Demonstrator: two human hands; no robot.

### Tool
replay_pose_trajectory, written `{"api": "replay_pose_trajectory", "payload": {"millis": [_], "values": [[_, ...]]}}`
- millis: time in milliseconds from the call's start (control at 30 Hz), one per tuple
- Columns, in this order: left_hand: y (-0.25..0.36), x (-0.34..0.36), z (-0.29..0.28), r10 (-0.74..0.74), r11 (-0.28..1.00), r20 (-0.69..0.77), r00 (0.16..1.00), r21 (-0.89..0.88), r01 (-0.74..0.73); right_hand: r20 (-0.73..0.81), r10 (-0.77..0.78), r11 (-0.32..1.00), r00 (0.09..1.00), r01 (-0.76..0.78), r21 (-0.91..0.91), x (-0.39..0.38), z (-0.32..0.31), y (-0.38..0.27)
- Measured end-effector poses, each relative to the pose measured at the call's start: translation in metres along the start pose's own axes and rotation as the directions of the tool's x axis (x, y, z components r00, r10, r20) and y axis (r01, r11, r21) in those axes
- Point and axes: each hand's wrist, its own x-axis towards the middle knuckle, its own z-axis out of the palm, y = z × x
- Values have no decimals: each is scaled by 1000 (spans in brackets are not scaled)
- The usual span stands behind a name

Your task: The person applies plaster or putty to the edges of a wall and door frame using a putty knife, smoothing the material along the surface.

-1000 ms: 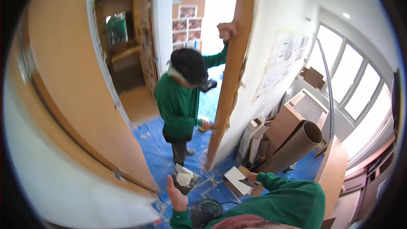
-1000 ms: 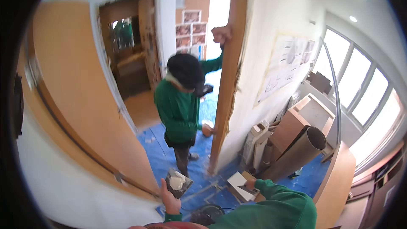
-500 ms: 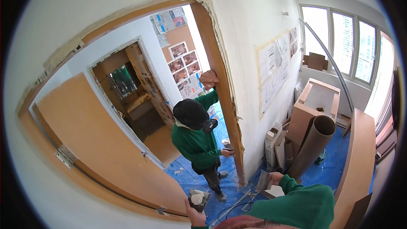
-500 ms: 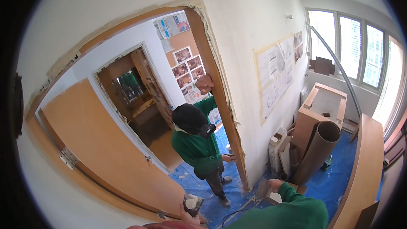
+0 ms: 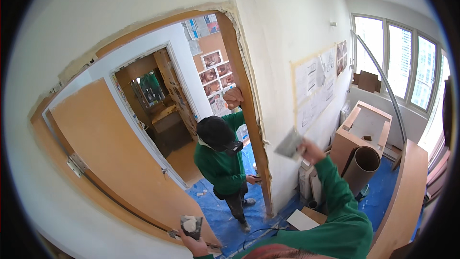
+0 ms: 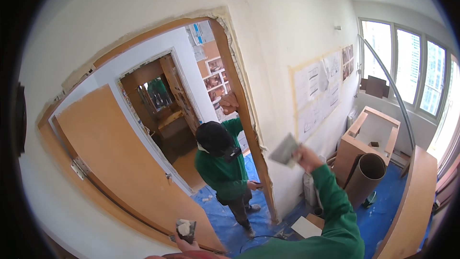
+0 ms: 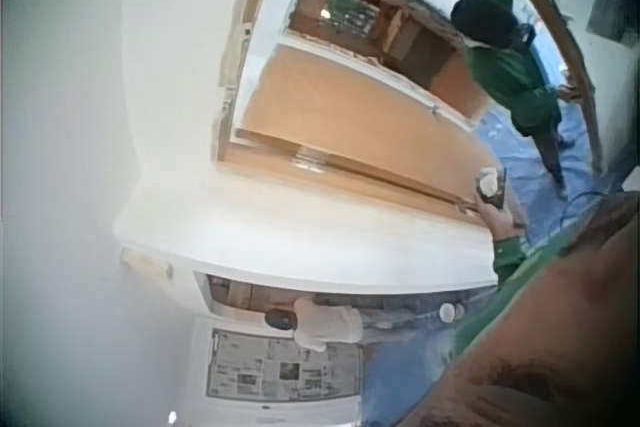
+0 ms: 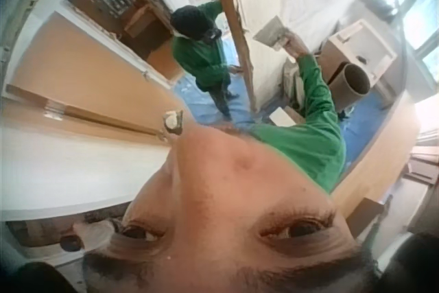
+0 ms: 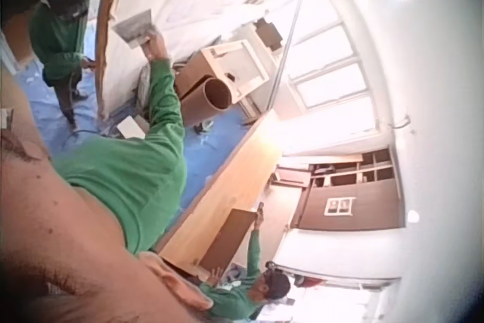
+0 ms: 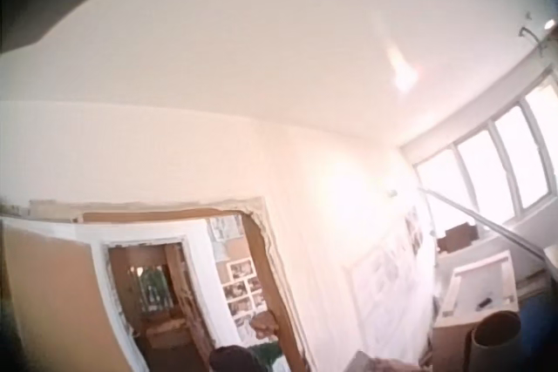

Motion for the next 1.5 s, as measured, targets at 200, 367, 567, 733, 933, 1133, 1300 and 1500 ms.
{"api": "replay_pose_trajectory", "payload": {"millis": [200, 367, 567, 733, 933, 1133, 1300, 1500], "values": [[18, -29, 18, 108, 994, -96, 989, 5, -108, 459, -736, 146, 497, 779, -610, 33, 189, -221], [18, -46, -1, 168, 982, -145, 975, -66, -179, 767, -616, -657, -181, 655, -373, 87, 351, -333], [15, -81, -28, 270, 950, -240, 933, -94, -299, 918, -139, -639, 372, 674, -370, 123, 472, -373], [9, -95, -26, 318, 928, -225, 921, -126, -351, 907, -401, -809, -124, 512, -288, 159, 466, -303], [22, -132, -1, 312, 942, -264, 913, -36, -332, 943, -332, -806, 4, 519, -286, 149, 442, -333], [21, -119, -10, 336, 939, -201, 920, -5, -344, 837, -514, -765, -186, 542, -348, 170, 471, -384], [4, -97, -41, 341, 914, -250, 906, -138, -382, 889, -457, -784, 7, 468, -407, 169, 472, -296], [10, -103, -50, 308, 932, -183, 934, -136, -335, 881, -461, -731, -108, 609, -309, 111, 493, -314]]}}
